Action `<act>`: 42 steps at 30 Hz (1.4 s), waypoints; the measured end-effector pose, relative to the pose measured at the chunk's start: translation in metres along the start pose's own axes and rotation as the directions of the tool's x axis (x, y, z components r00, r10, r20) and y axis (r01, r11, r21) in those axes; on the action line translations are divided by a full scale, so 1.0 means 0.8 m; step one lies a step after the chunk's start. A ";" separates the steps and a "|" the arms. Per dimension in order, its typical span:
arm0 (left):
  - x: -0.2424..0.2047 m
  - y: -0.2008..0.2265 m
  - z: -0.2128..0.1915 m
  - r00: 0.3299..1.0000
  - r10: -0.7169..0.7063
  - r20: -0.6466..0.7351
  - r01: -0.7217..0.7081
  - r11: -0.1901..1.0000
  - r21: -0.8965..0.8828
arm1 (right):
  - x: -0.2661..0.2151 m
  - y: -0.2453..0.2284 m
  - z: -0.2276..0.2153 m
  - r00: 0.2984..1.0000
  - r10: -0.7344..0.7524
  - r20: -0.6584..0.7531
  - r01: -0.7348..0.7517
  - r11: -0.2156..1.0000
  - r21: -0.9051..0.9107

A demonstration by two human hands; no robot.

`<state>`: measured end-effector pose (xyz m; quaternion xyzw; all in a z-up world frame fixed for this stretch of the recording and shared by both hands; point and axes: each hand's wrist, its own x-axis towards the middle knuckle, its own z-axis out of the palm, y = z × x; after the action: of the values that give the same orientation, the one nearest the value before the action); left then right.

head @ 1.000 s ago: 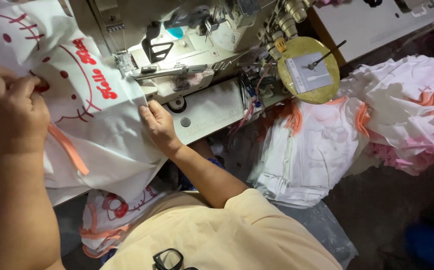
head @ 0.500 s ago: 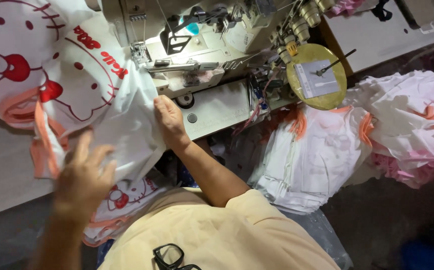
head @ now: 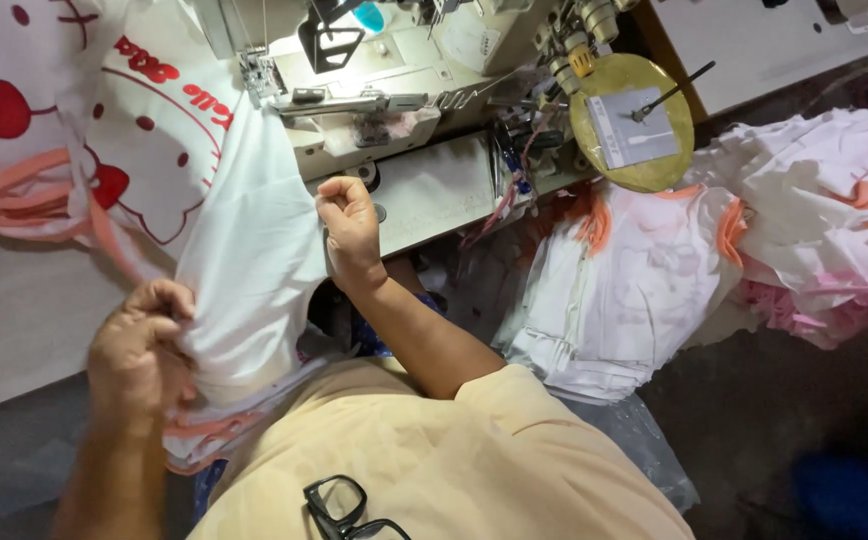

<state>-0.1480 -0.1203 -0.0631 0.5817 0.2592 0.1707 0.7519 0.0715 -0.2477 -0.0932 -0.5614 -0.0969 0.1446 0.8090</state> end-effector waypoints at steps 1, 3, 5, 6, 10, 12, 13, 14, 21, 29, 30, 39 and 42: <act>-0.007 0.019 -0.001 0.991 -0.126 0.039 0.129 0.988 -0.086 | -0.005 -0.002 0.002 1.000 -0.018 0.019 0.018 1.000 -0.001; 0.012 -0.026 -0.029 0.996 -0.086 0.017 0.086 0.996 0.018 | -0.007 -0.001 0.000 1.000 0.001 0.005 -0.001 1.000 -0.008; 0.022 -0.041 -0.039 0.999 -0.047 0.009 0.045 0.991 0.126 | -0.003 0.000 -0.001 1.000 0.017 -0.018 -0.018 1.000 -0.014; 0.020 -0.036 -0.035 0.999 -0.033 0.002 0.032 0.989 0.146 | 0.000 0.004 -0.002 0.999 0.022 -0.034 -0.023 0.999 -0.036; 0.005 -0.022 -0.018 0.998 0.042 -0.043 -0.025 0.941 0.336 | -0.011 -0.008 0.012 0.999 0.014 -0.040 -0.018 0.992 -0.123; -0.003 0.000 -0.001 0.994 0.105 -0.024 -0.084 0.897 0.434 | -0.011 0.006 0.004 1.000 -0.019 0.017 0.022 0.982 -0.187; -0.008 0.010 0.006 0.987 0.162 -0.001 -0.137 0.840 0.525 | -0.011 0.013 0.001 0.996 -0.045 0.076 0.063 0.966 -0.250; -0.010 0.019 0.011 0.986 0.165 -0.006 -0.137 0.840 0.526 | -0.004 0.030 -0.007 0.996 -0.045 0.082 0.064 0.967 -0.248; 0.006 0.031 0.023 0.937 0.346 0.056 -0.304 0.721 0.623 | 0.027 0.054 -0.014 0.982 -0.021 0.189 0.072 0.962 -0.265; 0.041 0.048 0.030 0.872 0.479 0.106 -0.419 0.616 0.667 | 0.047 0.028 0.009 0.983 -0.044 0.180 0.082 0.973 -0.214; 0.045 0.050 0.030 0.864 0.493 0.107 -0.430 0.607 0.668 | 0.046 0.024 0.012 0.983 -0.043 0.176 0.081 0.974 -0.213; 0.092 0.061 0.012 0.729 0.657 0.194 -0.546 0.386 0.744 | 0.022 -0.025 0.036 0.984 -0.037 0.176 0.076 0.972 -0.221; 0.112 0.063 0.002 0.722 0.668 0.182 -0.520 0.351 0.779 | 0.021 -0.025 0.038 0.984 -0.041 0.174 0.084 0.966 -0.244</act>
<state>-0.0725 -0.0578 -0.0313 0.8855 0.1387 0.3476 0.2754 0.0802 -0.2220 -0.0641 -0.6413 -0.1998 0.1524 0.7250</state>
